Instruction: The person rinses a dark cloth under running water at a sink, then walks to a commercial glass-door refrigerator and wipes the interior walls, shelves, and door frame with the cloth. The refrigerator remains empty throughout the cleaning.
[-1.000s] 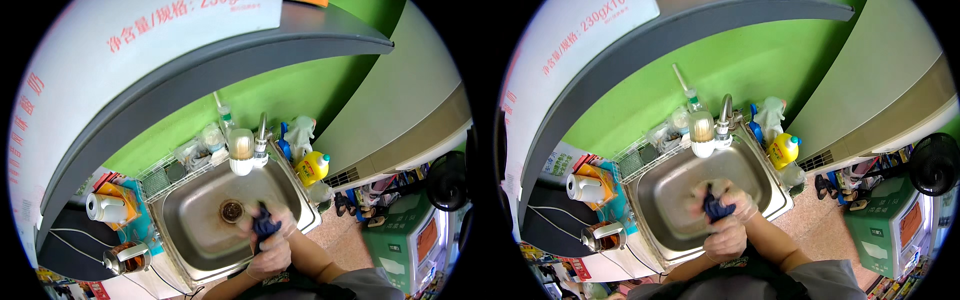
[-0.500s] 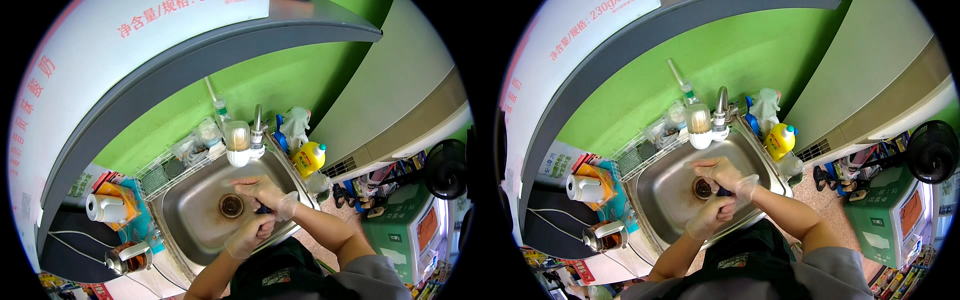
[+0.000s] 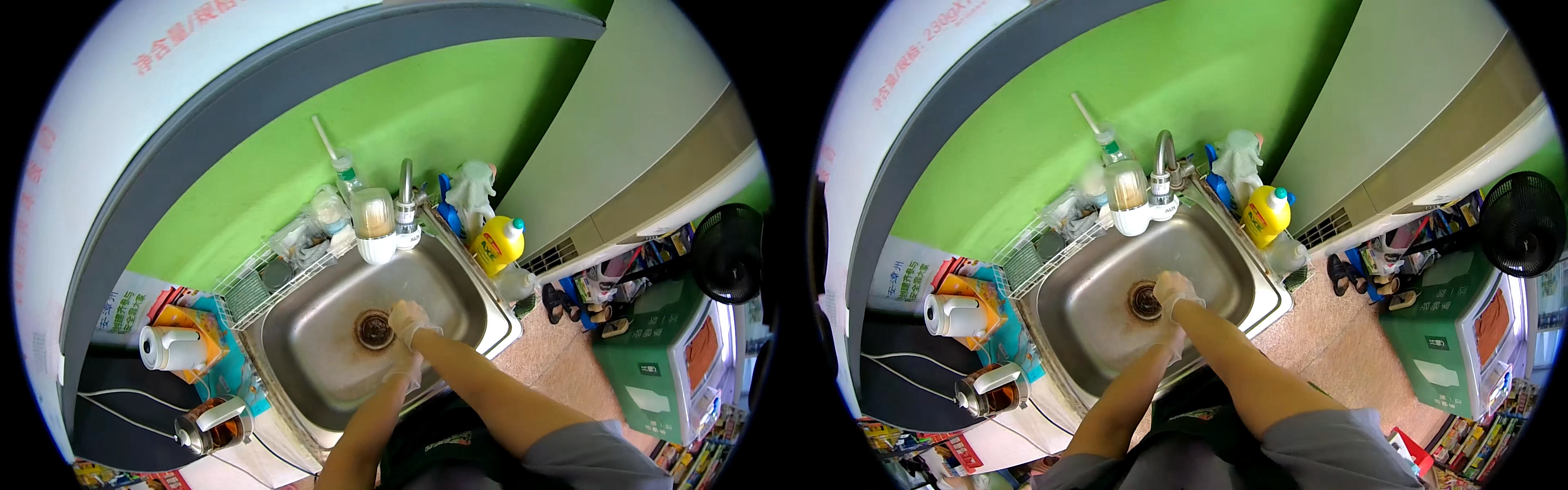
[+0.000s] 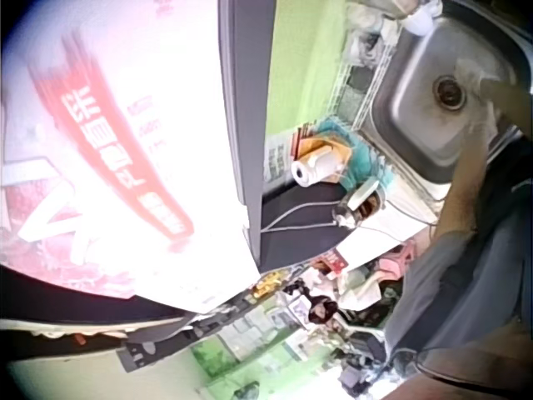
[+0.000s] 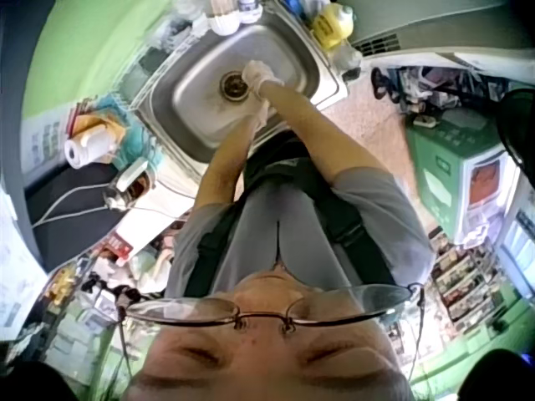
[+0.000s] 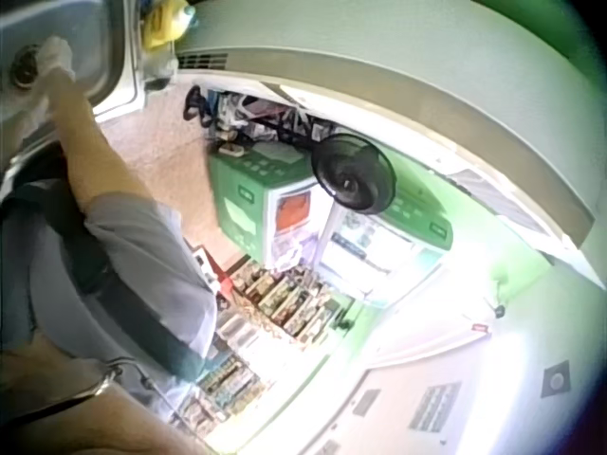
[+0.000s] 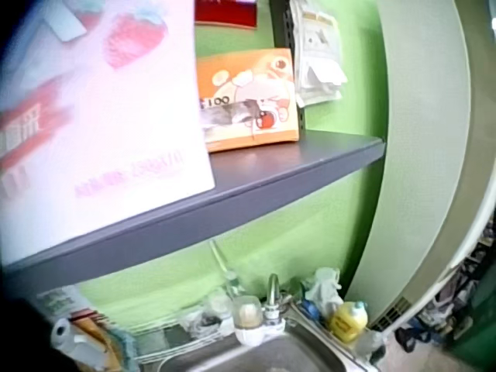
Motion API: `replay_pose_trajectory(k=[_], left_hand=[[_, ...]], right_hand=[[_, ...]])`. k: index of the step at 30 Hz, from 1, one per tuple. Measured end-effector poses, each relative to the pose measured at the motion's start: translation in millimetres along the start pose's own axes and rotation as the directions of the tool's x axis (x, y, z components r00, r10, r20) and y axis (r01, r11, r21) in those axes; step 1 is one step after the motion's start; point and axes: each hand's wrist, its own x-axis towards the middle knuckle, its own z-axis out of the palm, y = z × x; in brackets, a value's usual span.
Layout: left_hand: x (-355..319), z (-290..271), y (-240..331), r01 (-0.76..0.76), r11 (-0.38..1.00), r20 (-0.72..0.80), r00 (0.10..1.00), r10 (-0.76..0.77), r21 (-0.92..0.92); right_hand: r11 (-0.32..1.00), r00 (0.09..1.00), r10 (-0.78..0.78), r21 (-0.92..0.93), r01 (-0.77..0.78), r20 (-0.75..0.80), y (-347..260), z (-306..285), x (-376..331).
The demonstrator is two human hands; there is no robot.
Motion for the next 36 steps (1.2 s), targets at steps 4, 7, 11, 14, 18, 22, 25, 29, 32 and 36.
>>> replay_pose_trajectory(k=[4, 7, 11, 14, 18, 22, 25, 29, 32, 36], left_hand=[[25, 8, -49, -0.167, 0.959, 0.018, 0.986, 0.168, 0.227], [43, 9, -88, -0.269, 0.917, 0.023, 0.961, 0.275, 0.295], [63, 12, -123, -0.370, 0.894, 0.028, 0.926, 0.376, 0.251], [35, 9, -67, -0.428, 0.902, 0.067, 0.903, 0.424, 0.064], [-14, -31, 3, -0.176, 0.962, 0.208, 0.969, 0.132, 0.207], [-13, -70, 6, 0.216, 0.975, 0.309, 0.925, -0.220, 0.047], [-27, -94, 8, 0.262, 0.888, 0.499, 0.865, -0.043, -0.377], [-39, -104, 6, 0.223, 0.693, 0.325, 0.945, 0.017, -0.685], [-43, -106, 4, 0.160, 0.589, 0.292, 0.947, 0.136, -0.792], [-56, -107, 17, 0.143, 0.466, 0.287, 0.924, 0.254, -0.873]], right_hand=[[0.996, 0.996, 0.080, -0.034, -0.079, 0.041, 13, 2, -5], [0.995, 0.994, 0.098, -0.017, -0.098, 0.039, 23, 11, -5], [0.990, 0.988, 0.138, 0.024, -0.139, 0.067, 36, 23, -4], [0.985, 0.988, 0.149, 0.080, -0.151, 0.031, 54, 39, 4], [0.925, 0.991, -0.048, 0.380, -0.003, 0.125, 75, 62, 23], [0.828, 0.837, -0.277, 0.559, -0.041, 0.472, 63, -9, -3], [0.843, 0.871, -0.268, 0.538, 0.004, 0.412, 65, -43, -2], [0.912, 0.841, -0.301, 0.393, 0.117, 0.448, 54, -68, -24], [0.882, 0.874, -0.451, 0.244, 0.404, 0.181, 51, -74, -41], [0.871, 0.874, -0.480, 0.156, 0.465, 0.077, 25, -118, -90]])
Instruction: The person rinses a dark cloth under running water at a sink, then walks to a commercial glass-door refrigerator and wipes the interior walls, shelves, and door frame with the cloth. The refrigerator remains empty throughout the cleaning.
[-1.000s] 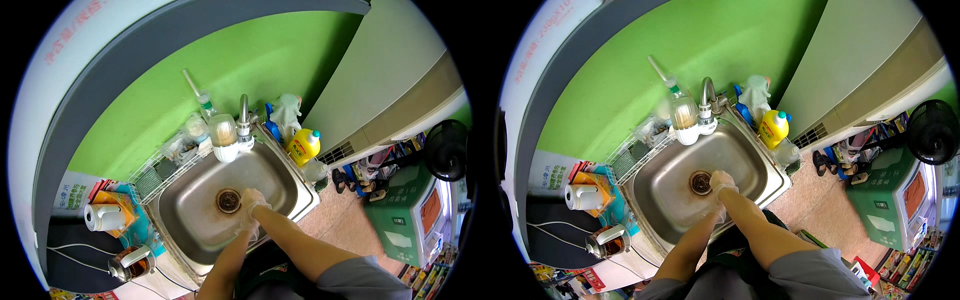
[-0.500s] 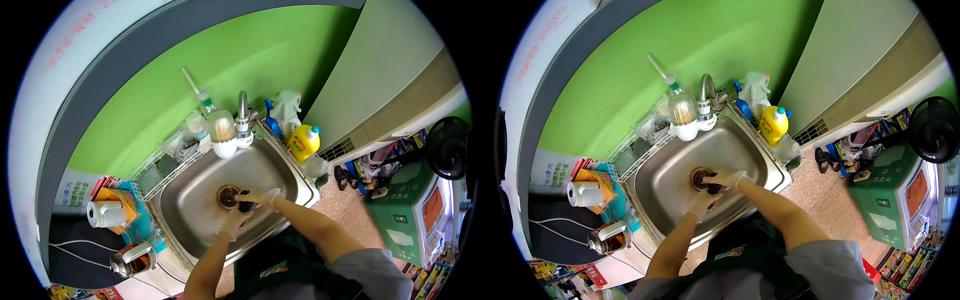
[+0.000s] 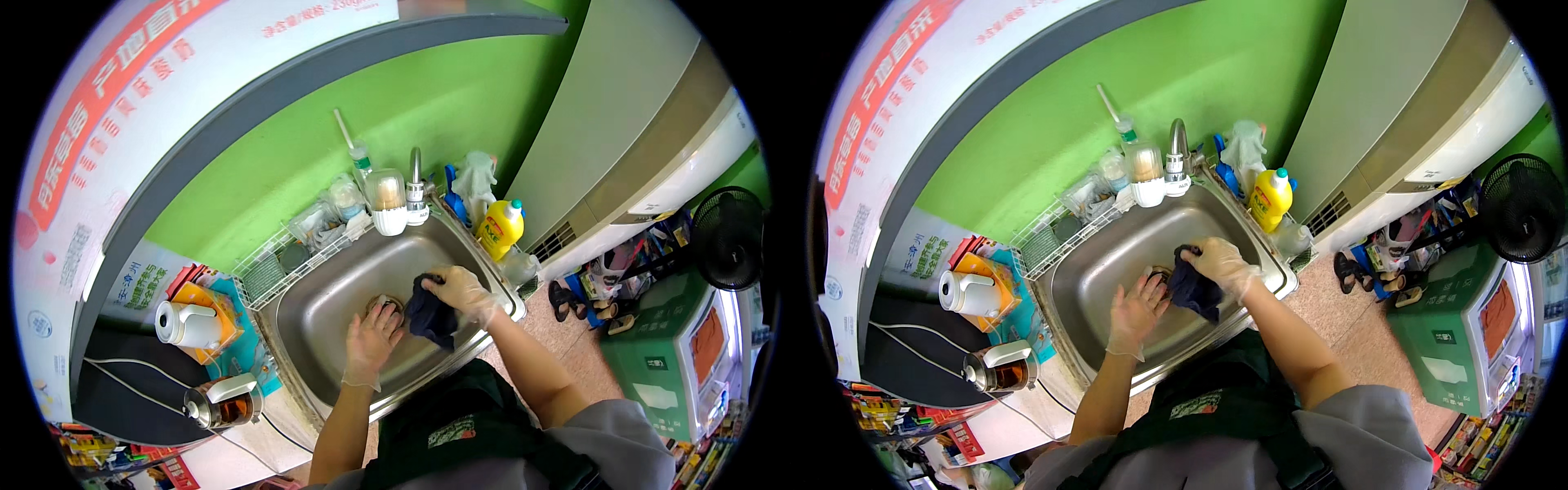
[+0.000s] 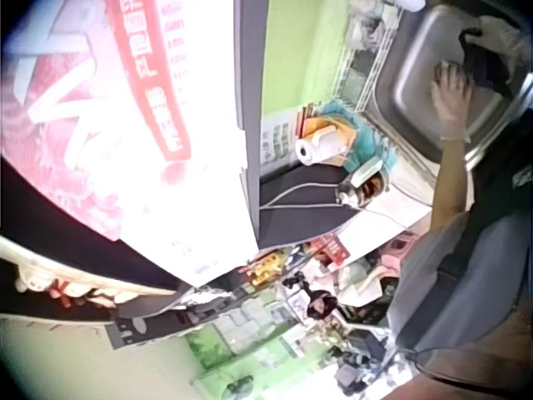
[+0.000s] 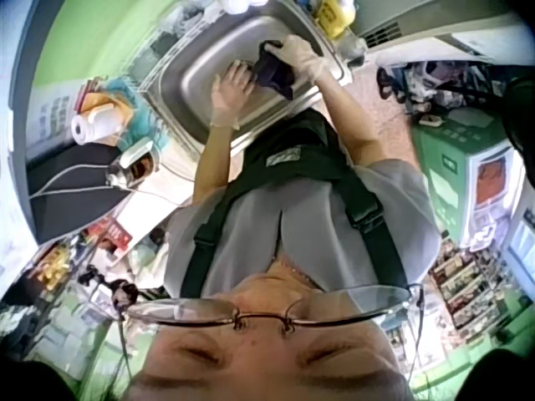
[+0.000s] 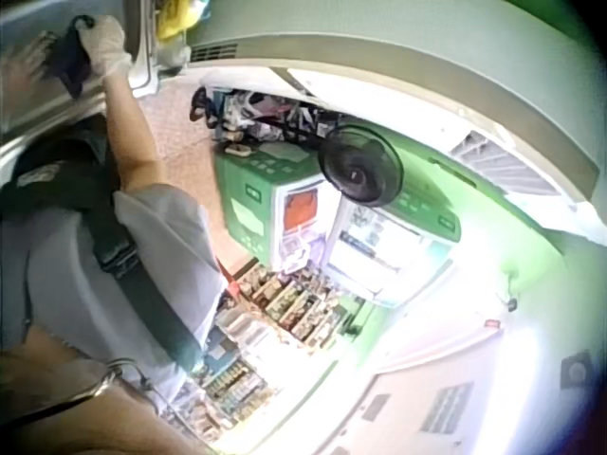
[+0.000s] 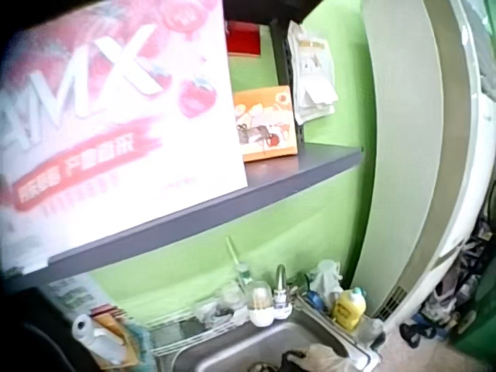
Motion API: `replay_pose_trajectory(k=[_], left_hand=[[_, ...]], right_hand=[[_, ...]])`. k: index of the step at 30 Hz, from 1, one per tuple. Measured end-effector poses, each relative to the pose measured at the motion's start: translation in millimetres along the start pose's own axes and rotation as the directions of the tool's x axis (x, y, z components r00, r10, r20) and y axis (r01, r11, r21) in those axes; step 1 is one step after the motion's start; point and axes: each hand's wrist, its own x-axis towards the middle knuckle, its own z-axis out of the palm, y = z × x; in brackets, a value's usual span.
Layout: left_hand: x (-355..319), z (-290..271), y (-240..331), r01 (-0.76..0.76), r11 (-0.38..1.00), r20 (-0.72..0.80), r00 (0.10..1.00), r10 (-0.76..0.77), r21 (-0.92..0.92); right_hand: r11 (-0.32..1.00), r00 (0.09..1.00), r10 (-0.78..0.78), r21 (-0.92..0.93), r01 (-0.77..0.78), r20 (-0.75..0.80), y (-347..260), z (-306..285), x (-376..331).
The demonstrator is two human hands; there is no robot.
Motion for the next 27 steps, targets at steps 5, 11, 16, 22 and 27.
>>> replay_pose_trajectory(k=[5, 11, 16, 22, 27], left_hand=[[-6, 20, 2, -0.031, 0.998, 0.125, 0.991, 0.038, -0.057], [6, 34, -1, 0.137, 0.983, 0.338, 0.937, -0.088, -0.124], [-3, 86, -32, 0.200, 0.980, 0.335, 0.923, -0.191, 0.007], [-52, 194, -76, 0.175, 0.982, 0.098, 0.978, -0.181, 0.073], [-17, 210, -117, -0.177, 0.831, 0.386, 0.921, -0.049, 0.527]], right_hand=[[0.891, 0.921, -0.246, -0.445, 0.092, -0.301, -38, -23, -38], [0.999, 0.909, -0.008, -0.048, -0.013, -0.416, -74, -36, -71], [0.855, 0.945, -0.070, 0.470, 0.222, -0.320, -80, 0, -113], [0.959, 0.522, -0.231, -0.099, 0.267, -0.821, -46, 84, -131], [0.905, 0.357, -0.138, 0.029, 0.424, -0.924, -36, 62, -178]])
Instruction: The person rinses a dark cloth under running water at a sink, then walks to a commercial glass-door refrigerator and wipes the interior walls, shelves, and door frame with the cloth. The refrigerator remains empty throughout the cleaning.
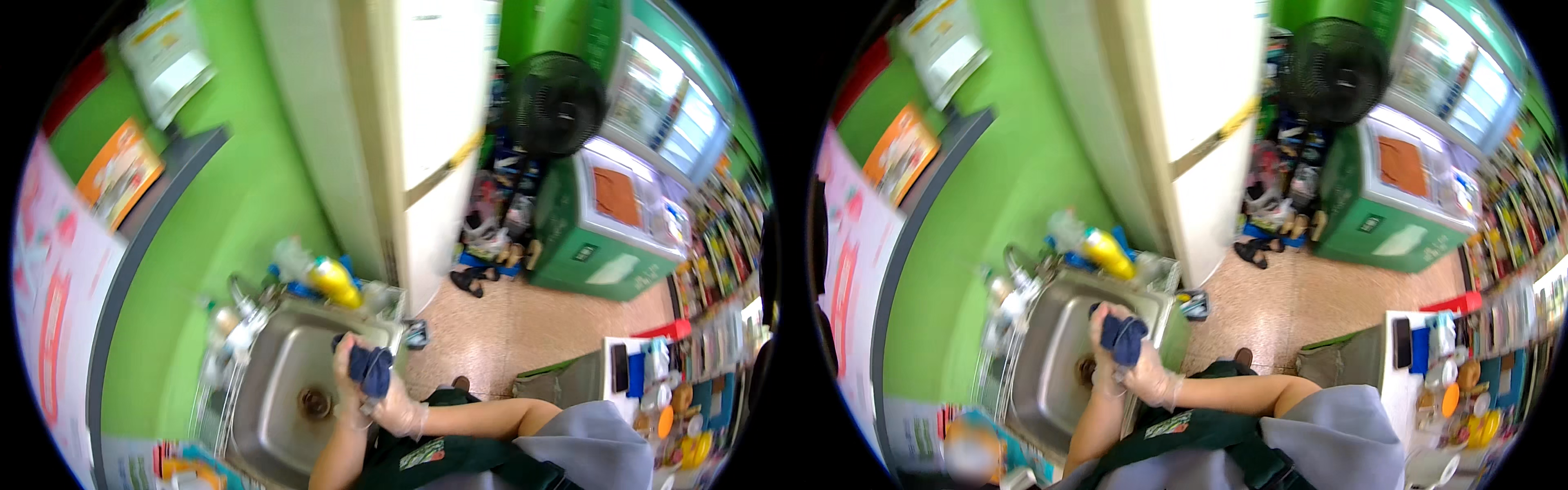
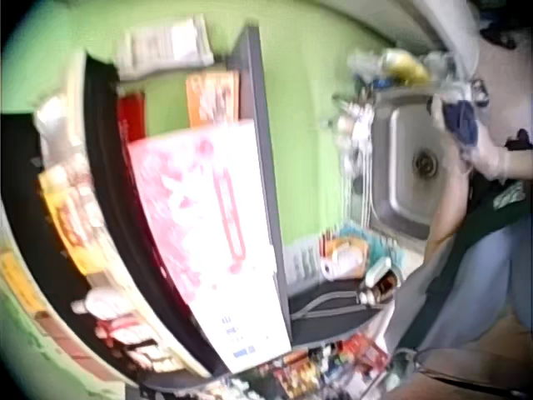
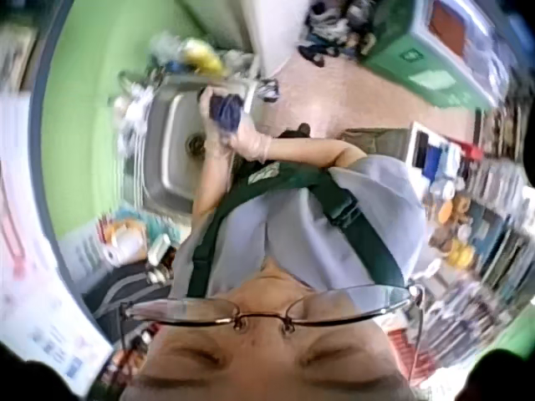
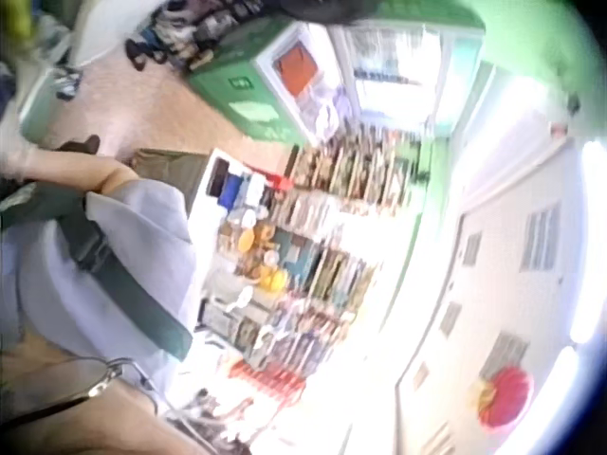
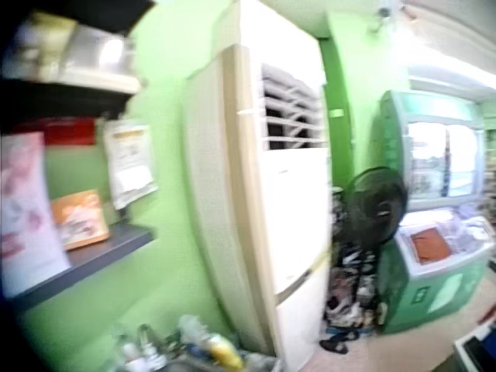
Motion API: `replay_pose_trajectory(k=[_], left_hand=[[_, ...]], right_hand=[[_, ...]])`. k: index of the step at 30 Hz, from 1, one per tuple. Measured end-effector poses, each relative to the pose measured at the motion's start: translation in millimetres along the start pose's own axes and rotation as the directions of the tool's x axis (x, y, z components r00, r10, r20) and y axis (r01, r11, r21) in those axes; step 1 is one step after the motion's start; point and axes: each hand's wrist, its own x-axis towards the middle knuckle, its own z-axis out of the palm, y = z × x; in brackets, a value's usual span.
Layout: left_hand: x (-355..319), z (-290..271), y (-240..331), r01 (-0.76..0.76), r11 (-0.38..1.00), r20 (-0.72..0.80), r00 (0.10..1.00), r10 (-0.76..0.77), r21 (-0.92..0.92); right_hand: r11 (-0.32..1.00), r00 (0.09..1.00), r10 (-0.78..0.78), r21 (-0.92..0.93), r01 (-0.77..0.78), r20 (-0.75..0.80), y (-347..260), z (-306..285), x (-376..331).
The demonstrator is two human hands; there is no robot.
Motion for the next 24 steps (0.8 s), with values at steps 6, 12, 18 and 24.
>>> replay_pose_trajectory(k=[6, 12, 18, 24], left_hand=[[55, 129, -12, 0.297, 0.937, 0.324, 0.918, -0.228, -0.183], [53, 289, -112, -0.936, 0.106, 0.911, 0.350, 0.218, 0.334], [118, 359, -238, -0.162, 0.891, 0.708, 0.673, -0.215, 0.424], [103, 487, -293, 0.118, 0.914, 0.747, 0.540, -0.388, 0.389]], right_hand=[[0.824, 0.892, 0.452, 0.375, -0.424, 0.014, -23, -160, 53], [0.703, 0.693, 0.691, 0.415, -0.577, -0.208, 64, -292, 52], [0.900, 0.884, 0.221, -0.263, -0.347, -0.411, 78, -408, 13], [0.792, 0.499, 0.570, 0.597, -0.126, -0.652, 111, -516, 5]])
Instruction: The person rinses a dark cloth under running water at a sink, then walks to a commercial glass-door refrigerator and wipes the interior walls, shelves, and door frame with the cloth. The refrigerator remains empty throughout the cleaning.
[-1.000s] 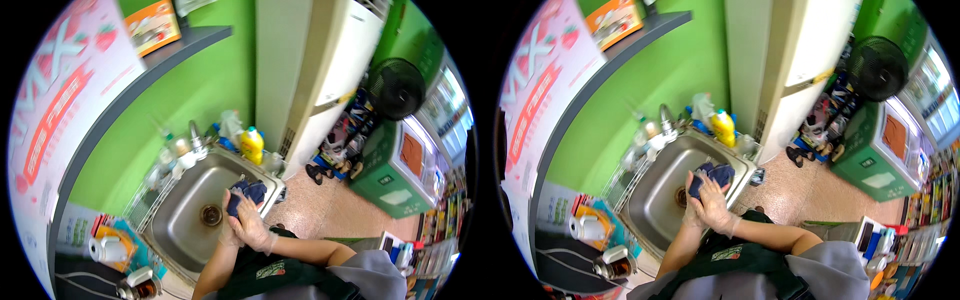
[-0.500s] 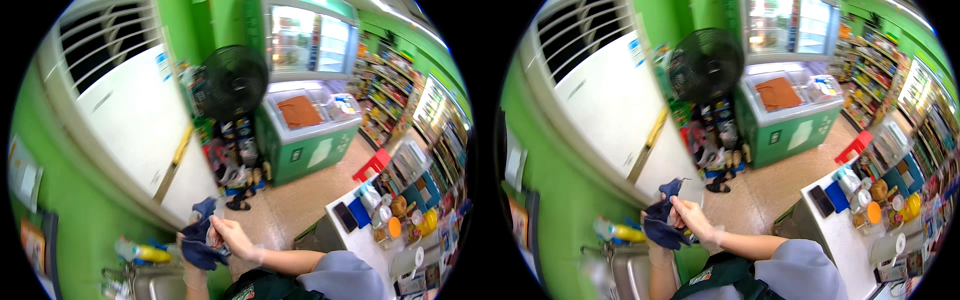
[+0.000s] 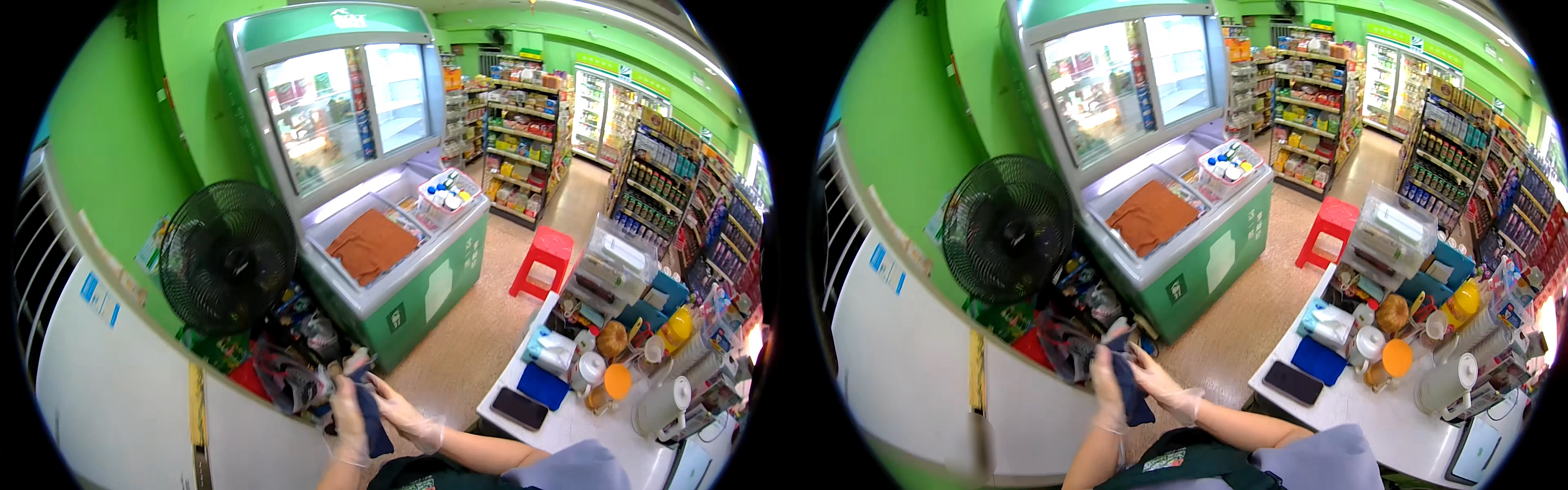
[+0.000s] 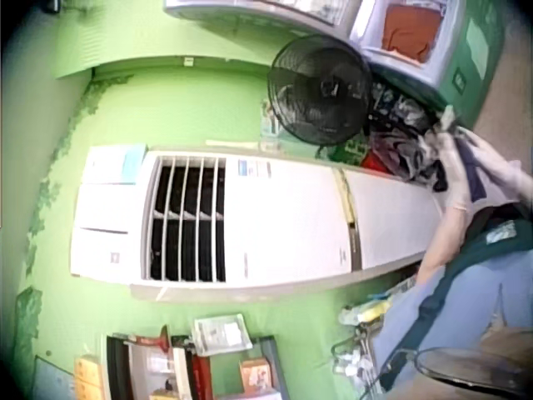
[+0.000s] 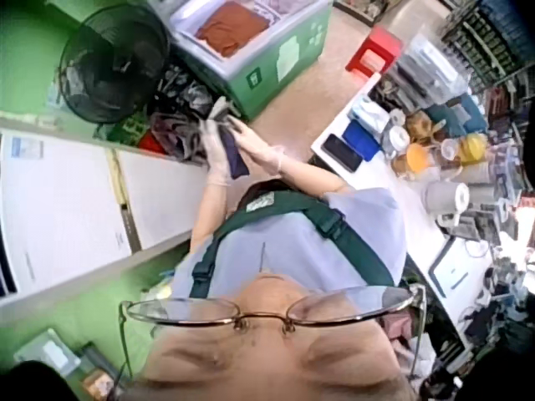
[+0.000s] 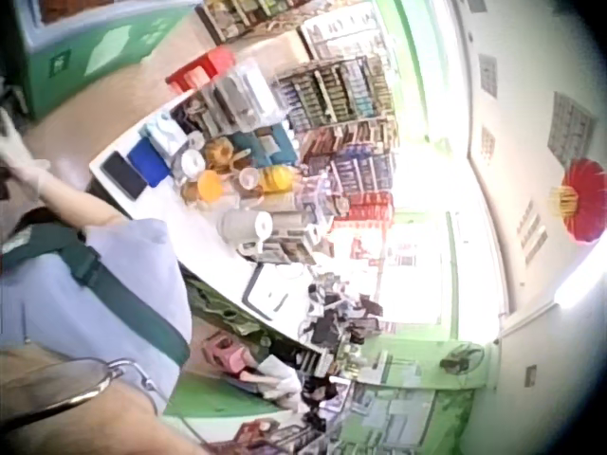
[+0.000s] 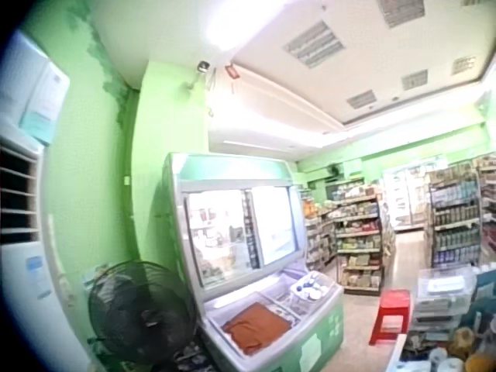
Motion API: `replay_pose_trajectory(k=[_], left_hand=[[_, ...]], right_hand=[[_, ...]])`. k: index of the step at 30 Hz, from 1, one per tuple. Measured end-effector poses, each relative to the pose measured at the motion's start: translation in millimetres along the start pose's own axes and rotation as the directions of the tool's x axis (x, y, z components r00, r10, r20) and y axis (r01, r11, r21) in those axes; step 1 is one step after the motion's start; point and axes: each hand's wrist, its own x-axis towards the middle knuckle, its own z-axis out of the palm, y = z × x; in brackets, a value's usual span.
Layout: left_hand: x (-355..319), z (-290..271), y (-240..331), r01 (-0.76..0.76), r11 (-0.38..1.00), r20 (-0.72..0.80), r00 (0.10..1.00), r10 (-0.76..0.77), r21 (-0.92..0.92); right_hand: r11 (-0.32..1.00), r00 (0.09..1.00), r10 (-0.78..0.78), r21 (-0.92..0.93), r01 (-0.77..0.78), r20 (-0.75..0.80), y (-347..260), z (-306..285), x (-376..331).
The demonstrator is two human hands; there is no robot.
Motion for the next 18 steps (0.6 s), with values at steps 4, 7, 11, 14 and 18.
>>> replay_pose_trajectory(k=[4, 7, 11, 14, 18], left_hand=[[55, 50, -44, -0.413, 0.795, 0.467, 0.864, 0.189, 0.443], [90, 87, -43, -0.465, 0.775, 0.594, 0.791, 0.146, 0.429], [176, 104, -59, -0.271, 0.881, 0.617, 0.786, -0.030, 0.388], [258, 125, -56, 0.515, 0.845, 0.617, 0.715, -0.330, -0.145], [362, 138, -108, 0.541, 0.828, 0.819, 0.401, -0.410, 0.150]], right_hand=[[0.855, 0.998, 0.047, 0.515, -0.057, 0.032, -58, -33, 30], [0.947, 0.937, -0.235, 0.158, 0.281, -0.256, -69, -74, 82], [0.942, 0.757, -0.299, -0.051, 0.333, -0.581, -83, -136, 165], [0.917, 0.599, -0.391, -0.238, 0.321, -0.698, -151, -155, 197], [0.850, 0.580, -0.482, -0.188, 0.492, -0.657, -224, -169, 190]])
